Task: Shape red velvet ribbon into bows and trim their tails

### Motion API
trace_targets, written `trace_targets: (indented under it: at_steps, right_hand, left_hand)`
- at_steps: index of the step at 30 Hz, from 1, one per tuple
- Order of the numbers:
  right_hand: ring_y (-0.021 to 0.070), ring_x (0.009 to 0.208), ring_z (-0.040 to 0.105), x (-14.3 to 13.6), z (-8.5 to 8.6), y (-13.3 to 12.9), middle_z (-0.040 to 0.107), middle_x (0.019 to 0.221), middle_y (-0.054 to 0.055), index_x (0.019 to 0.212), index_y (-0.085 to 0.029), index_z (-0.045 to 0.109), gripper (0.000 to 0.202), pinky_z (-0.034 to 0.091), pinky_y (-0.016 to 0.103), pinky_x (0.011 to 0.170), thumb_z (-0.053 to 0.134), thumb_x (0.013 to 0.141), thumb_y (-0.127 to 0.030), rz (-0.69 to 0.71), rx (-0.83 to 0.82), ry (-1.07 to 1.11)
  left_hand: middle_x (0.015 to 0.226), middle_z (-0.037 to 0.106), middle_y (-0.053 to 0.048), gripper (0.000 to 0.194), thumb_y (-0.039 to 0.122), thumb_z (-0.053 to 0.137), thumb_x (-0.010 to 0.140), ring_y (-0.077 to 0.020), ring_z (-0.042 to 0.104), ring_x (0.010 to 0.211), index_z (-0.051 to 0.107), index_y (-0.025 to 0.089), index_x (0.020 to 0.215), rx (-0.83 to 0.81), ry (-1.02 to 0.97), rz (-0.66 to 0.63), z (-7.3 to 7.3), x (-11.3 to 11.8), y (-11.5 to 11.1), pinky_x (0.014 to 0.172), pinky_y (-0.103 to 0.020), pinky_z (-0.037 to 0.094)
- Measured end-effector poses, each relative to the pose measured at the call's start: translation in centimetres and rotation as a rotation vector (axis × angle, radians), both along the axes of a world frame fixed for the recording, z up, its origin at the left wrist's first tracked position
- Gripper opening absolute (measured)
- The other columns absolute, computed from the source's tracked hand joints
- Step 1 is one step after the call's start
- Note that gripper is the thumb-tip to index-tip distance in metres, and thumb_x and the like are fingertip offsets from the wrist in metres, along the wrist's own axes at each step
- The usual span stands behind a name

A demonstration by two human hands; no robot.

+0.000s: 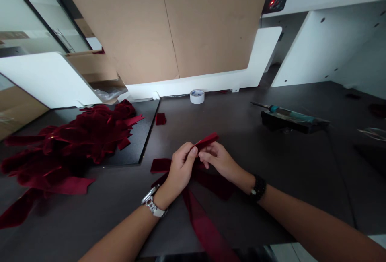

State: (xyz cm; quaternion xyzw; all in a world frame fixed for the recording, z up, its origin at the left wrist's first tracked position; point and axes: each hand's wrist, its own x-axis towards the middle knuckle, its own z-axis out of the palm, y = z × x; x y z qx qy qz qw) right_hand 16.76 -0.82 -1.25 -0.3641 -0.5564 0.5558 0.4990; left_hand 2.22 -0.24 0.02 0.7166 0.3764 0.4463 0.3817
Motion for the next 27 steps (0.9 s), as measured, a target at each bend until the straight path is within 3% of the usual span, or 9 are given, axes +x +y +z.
trace_targets:
  at_steps: [3, 6, 10, 14, 22, 27]
  right_hand:
    - [0.0067, 0.047, 0.04, 0.3, 0.1, 0.1, 0.046, 0.055, -0.004, 0.068, -0.017, 0.05, 0.033, 0.034, 0.023, 0.049, 0.064, 0.077, -0.045, -0.138, -0.006, -0.02]
    - [0.0068, 0.047, 0.039, 1.0, 0.0, 0.5, 0.045, 0.053, -0.005, 0.072, -0.017, 0.053, 0.027, 0.033, 0.022, 0.05, 0.064, 0.078, -0.04, -0.22, -0.017, 0.05]
    - [0.0065, 0.051, 0.042, 1.2, -0.4, 0.8, 0.053, 0.064, -0.003, 0.087, -0.016, 0.059, 0.026, 0.035, 0.022, 0.051, 0.07, 0.073, -0.036, -0.095, -0.065, 0.111]
    - [0.0076, 0.056, 0.045, 0.7, -0.5, 0.5, 0.057, 0.072, 0.0, 0.086, -0.015, 0.063, 0.027, 0.035, 0.021, 0.05, 0.073, 0.069, -0.033, 0.005, -0.07, 0.085]
    - [0.0078, 0.05, 0.038, 0.6, 0.2, 0.3, 0.045, 0.05, -0.004, 0.058, -0.015, 0.058, 0.026, 0.032, 0.023, 0.051, 0.068, 0.071, -0.035, -0.086, -0.041, 0.055]
    - [0.0081, 0.05, 0.039, 0.8, 0.1, 0.5, 0.047, 0.051, -0.003, 0.068, -0.015, 0.064, 0.022, 0.031, 0.023, 0.051, 0.069, 0.07, -0.036, -0.125, -0.08, 0.029]
  left_hand:
    - [0.064, 0.044, 0.001, 0.035, 0.038, 0.04, 0.093, -0.0126, 0.042, 0.062, 0.046, 0.017, 0.066, 0.036, 0.069, -0.011, 0.1, 0.1, -0.1, 0.061, -0.025, 0.035]
    - [0.065, 0.045, 0.0, 0.035, 0.037, 0.04, 0.094, -0.013, 0.043, 0.063, 0.047, 0.017, 0.066, 0.062, 0.117, -0.026, 0.1, 0.0, -0.1, 0.062, -0.025, 0.035]
    - [0.066, 0.045, 0.0, 0.033, 0.034, 0.04, 0.094, -0.0127, 0.043, 0.063, 0.048, 0.017, 0.067, 0.095, 0.106, -0.031, 0.2, -0.1, -0.2, 0.063, -0.025, 0.035]
    - [0.065, 0.043, 0.001, 0.032, 0.031, 0.041, 0.094, -0.0122, 0.042, 0.064, 0.045, 0.017, 0.065, 0.107, 0.07, -0.038, 0.1, 0.0, -0.1, 0.062, -0.024, 0.034]
    - [0.067, 0.047, 0.0, 0.033, 0.036, 0.04, 0.095, -0.0131, 0.046, 0.066, 0.049, 0.016, 0.069, 0.067, 0.102, -0.025, -0.2, 0.0, 0.1, 0.064, -0.025, 0.036]
    - [0.068, 0.049, 0.0, 0.031, 0.037, 0.041, 0.094, -0.0126, 0.046, 0.067, 0.049, 0.016, 0.072, 0.038, 0.141, -0.057, -0.3, -0.4, 0.4, 0.063, -0.025, 0.037]
